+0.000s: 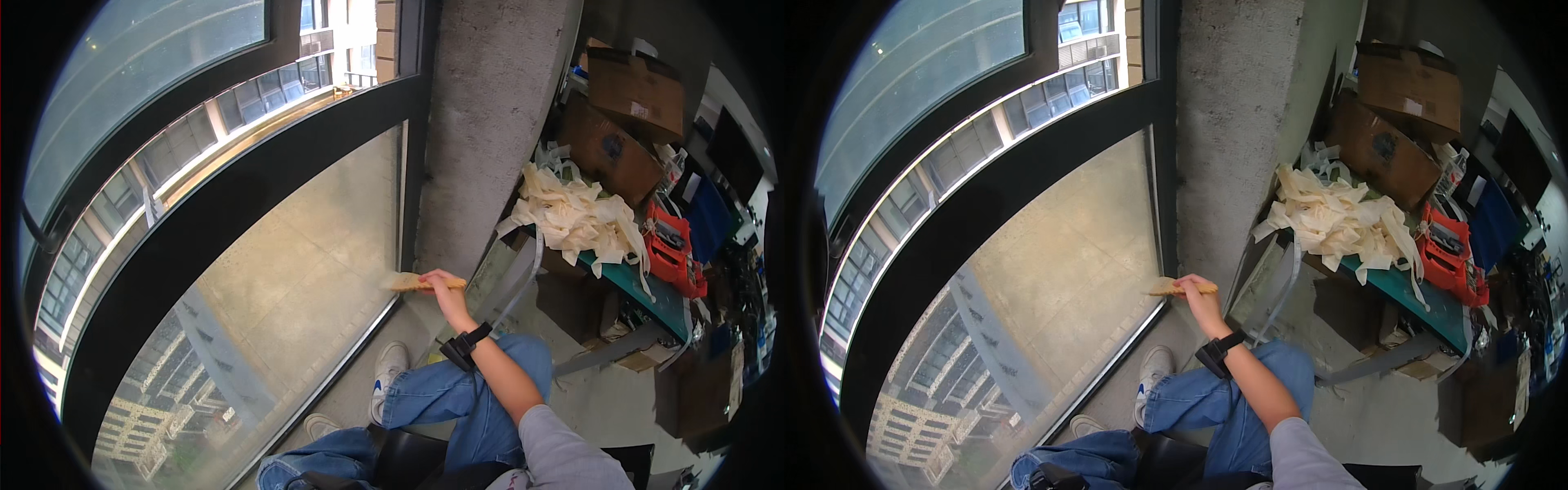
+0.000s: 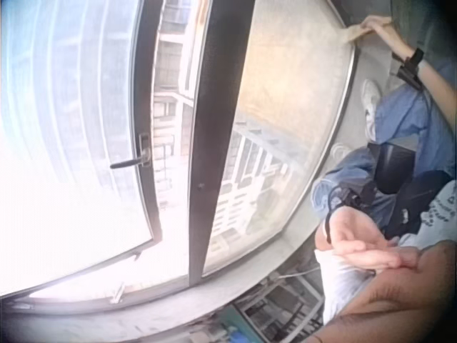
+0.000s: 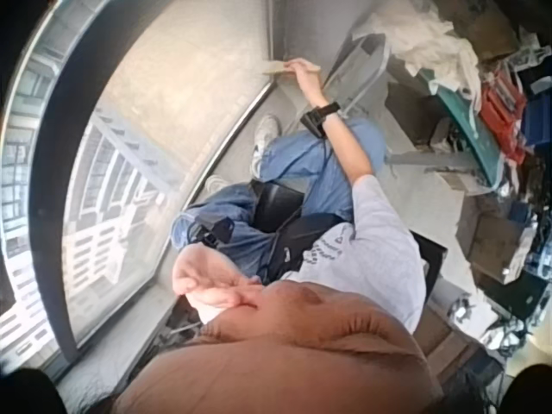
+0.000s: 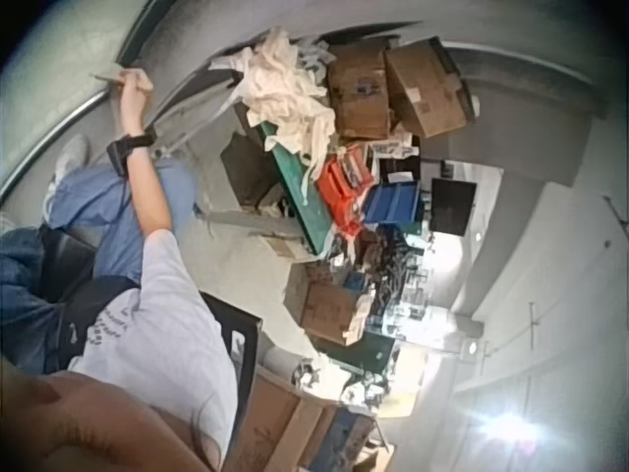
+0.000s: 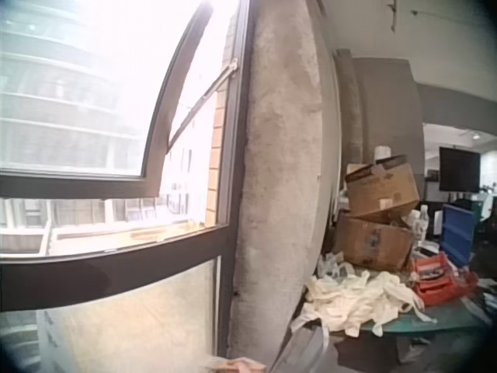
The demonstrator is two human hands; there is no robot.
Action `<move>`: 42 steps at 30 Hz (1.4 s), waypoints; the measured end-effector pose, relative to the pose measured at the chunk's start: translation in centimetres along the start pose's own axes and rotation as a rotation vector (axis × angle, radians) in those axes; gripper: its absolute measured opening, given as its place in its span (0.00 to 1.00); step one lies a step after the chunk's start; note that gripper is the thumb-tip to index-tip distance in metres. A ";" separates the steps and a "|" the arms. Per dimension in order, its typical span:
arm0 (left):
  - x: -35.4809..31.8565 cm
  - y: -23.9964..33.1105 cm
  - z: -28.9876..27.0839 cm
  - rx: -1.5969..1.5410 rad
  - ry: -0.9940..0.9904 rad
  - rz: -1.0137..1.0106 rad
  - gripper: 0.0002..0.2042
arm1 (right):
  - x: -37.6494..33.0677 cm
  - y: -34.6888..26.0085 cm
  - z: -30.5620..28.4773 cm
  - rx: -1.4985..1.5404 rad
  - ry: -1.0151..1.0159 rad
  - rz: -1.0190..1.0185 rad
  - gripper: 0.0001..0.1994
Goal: Cleaning a window frame and glass with a brush.
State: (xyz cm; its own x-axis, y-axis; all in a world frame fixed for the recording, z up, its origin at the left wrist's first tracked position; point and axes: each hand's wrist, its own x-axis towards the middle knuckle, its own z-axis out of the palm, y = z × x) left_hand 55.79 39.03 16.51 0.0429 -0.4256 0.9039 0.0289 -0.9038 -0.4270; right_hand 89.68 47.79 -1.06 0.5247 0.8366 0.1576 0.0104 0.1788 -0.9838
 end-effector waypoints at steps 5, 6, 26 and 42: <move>0.1 -0.1 0.4 -0.016 -0.014 -0.033 0.12 | -1.9 -6.5 1.7 -0.162 0.194 -0.422 0.09; 0.2 -0.1 0.3 -0.018 -0.021 -0.044 0.12 | -2.2 -7.1 2.2 -0.045 0.172 -0.450 0.09; 5.3 -1.7 -0.7 -0.423 -0.679 -0.463 0.12 | -1.2 -2.6 1.4 -0.193 0.054 -0.353 0.10; 5.1 -1.0 0.1 -0.389 -0.724 -0.528 0.07 | -1.2 -1.0 1.4 -0.283 0.071 -0.181 0.07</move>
State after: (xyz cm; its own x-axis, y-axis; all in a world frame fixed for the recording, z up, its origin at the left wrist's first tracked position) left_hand 56.09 37.79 21.53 0.7259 0.0507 0.6859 -0.1057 -0.9772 0.1841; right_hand 87.87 47.36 -0.15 0.5507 0.7643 0.3357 0.3397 0.1622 -0.9265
